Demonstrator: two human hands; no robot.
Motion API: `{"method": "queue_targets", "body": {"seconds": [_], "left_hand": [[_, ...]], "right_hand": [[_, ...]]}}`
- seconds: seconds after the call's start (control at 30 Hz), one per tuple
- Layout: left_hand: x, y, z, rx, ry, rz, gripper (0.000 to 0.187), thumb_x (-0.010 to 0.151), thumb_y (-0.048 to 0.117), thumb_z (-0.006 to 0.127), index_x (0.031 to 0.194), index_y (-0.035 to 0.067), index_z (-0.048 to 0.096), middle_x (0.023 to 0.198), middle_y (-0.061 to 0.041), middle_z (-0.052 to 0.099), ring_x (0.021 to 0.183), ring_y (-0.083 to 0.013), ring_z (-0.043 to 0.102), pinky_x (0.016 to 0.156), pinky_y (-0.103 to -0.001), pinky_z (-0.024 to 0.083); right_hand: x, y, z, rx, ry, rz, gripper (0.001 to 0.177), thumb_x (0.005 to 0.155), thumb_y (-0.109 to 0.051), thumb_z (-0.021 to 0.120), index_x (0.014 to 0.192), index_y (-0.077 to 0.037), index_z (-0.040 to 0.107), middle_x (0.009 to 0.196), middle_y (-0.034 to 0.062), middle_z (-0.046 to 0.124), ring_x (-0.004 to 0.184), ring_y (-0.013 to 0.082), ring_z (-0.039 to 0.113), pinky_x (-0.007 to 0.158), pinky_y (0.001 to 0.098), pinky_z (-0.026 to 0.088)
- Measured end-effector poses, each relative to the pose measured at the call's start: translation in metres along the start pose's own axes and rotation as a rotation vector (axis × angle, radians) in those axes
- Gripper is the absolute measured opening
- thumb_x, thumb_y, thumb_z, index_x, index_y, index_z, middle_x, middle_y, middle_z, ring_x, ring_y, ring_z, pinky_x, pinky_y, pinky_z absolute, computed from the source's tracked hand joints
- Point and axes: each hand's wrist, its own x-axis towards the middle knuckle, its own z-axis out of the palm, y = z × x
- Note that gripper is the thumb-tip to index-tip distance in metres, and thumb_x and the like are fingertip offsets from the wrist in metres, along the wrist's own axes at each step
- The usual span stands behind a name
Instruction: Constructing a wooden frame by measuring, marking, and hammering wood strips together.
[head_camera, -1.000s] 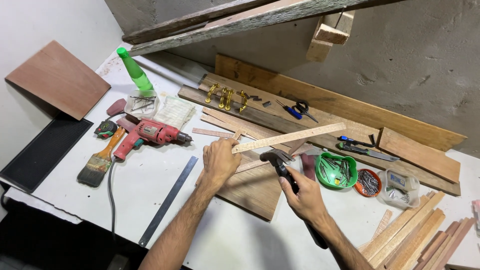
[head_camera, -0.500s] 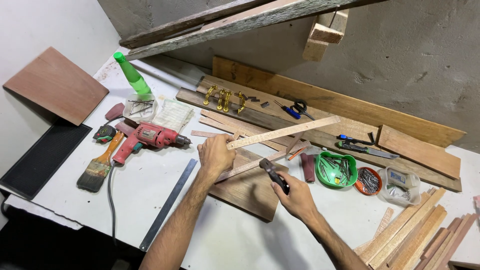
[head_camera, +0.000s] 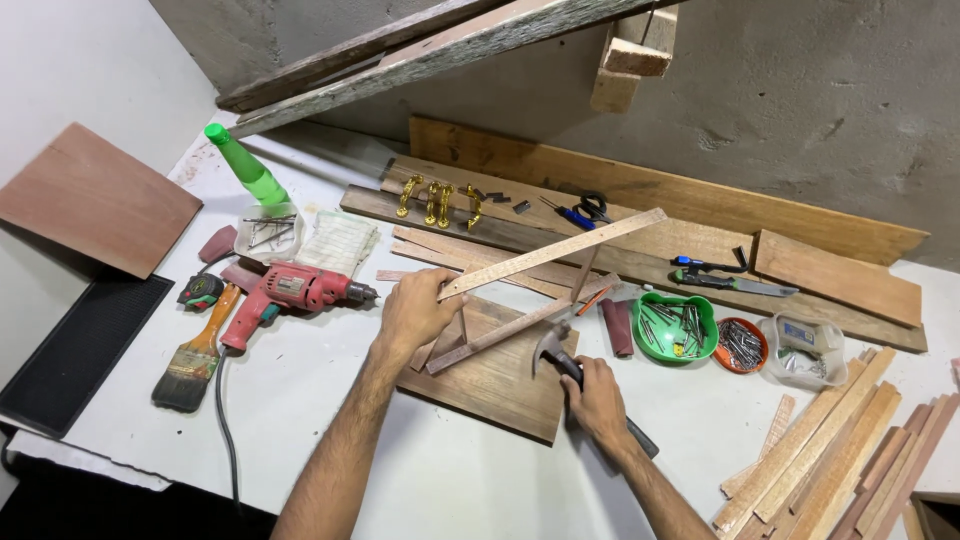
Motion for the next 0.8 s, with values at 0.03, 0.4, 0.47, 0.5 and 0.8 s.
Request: {"method": "queue_targets", "body": {"seconds": [0.03,0.4,0.47,0.5,0.8], "left_hand": [[0.002,-0.003,0.0,0.0,-0.007,0.005,0.036,0.084,0.033,0.08,0.111,0.009,0.076,0.096,-0.013,0.077,0.089,-0.0289,0.074,0.079,-0.043,0.058],[0.014,-0.015,-0.005,-0.003,-0.032,0.094,0.038,0.085,0.036,0.078,0.111,0.009,0.076,0.094,-0.014,0.077,0.087,-0.031,0.075,0.077,-0.045,0.059],[0.015,-0.017,-0.005,-0.004,-0.039,0.097,0.038,0.086,0.037,0.077,0.112,0.01,0.076,0.093,-0.014,0.077,0.086,-0.031,0.075,0.077,-0.045,0.059],[0.016,-0.017,-0.005,-0.007,-0.039,0.092,0.038,0.086,0.037,0.077,0.112,0.01,0.076,0.091,-0.014,0.078,0.085,-0.031,0.076,0.076,-0.045,0.059],[0.035,-0.045,-0.006,-0.041,0.003,0.109,0.039,0.086,0.042,0.077,0.111,0.011,0.077,0.086,-0.015,0.077,0.08,-0.0297,0.076,0.073,-0.043,0.058]], "right_hand": [[-0.001,0.005,0.004,0.0,0.003,0.009,0.042,0.089,-0.026,0.072,0.122,-0.004,0.06,0.11,0.0203,0.062,0.105,0.0393,0.06,0.089,0.0483,0.051],[0.006,0.049,0.018,0.049,0.273,0.213,0.042,0.093,-0.025,0.069,0.124,0.001,0.058,0.11,0.0232,0.061,0.102,0.0414,0.058,0.09,0.0511,0.048],[0.016,0.042,0.013,-0.049,0.265,0.241,0.043,0.089,-0.025,0.072,0.122,0.0,0.06,0.111,0.0222,0.062,0.104,0.0413,0.058,0.09,0.0513,0.048],[0.024,0.039,0.01,-0.148,0.251,0.261,0.045,0.085,-0.026,0.075,0.12,-0.002,0.061,0.113,0.0213,0.062,0.105,0.0411,0.057,0.09,0.0514,0.048],[0.14,0.0,0.001,0.033,0.197,0.106,0.05,0.083,-0.026,0.078,0.126,-0.003,0.064,0.125,0.0273,0.057,0.107,0.0469,0.061,0.09,0.0528,0.052]]}}
